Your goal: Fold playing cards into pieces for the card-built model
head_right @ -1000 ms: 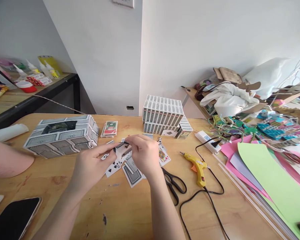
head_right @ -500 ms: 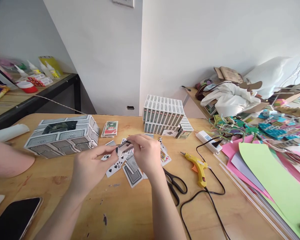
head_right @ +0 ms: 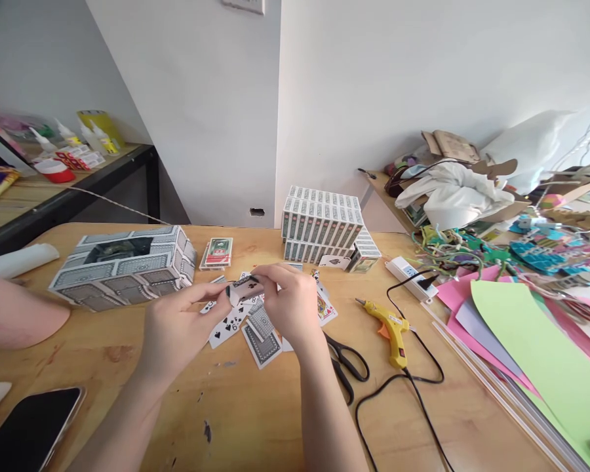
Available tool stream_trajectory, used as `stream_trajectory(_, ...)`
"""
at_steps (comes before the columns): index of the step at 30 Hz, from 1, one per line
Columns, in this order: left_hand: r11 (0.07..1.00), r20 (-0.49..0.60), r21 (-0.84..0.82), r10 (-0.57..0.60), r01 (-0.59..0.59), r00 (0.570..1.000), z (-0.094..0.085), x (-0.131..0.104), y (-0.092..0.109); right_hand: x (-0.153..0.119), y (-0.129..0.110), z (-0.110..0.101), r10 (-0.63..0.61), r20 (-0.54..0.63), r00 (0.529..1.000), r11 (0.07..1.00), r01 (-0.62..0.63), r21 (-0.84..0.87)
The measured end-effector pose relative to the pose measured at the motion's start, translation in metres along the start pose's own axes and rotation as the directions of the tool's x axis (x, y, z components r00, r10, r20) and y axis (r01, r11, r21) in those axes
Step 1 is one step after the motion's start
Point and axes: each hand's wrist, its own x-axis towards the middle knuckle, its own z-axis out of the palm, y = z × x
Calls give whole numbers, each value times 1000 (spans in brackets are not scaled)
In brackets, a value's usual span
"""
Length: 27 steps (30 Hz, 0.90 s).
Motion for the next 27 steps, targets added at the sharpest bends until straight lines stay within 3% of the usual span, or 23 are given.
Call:
stream_trajectory(7, 997, 17, -78, -11, 12, 1000, 3, 1, -2, 1, 1, -1, 18, 3, 1000, 1000, -18, -23)
stream_trajectory(13, 999, 10, -37, 3, -3, 1000, 4, 0, -1, 1, -1, -2, 31, 8, 999, 999, -31, -27)
stream_trajectory(18, 984, 35, -108, -138, 141, 990, 2, 0, -2, 0, -3, -1, 45, 49, 998, 999, -45, -11)
stream_trajectory(22, 857, 254, -366, -282, 362, 925, -1, 7, -7, 2, -1, -1, 208, 28, 978, 977, -208, 36)
stream_trajectory(25, 701, 438, -520, -272, 488, 857, -3, 12, -15, 4, 1, -2, 323, 30, 946, 938, -324, 125)
stream_trajectory(27, 622, 505, -561, -267, 547, 821, -2, 14, -20, 4, 1, -3, 367, 57, 928, 910, -371, 184)
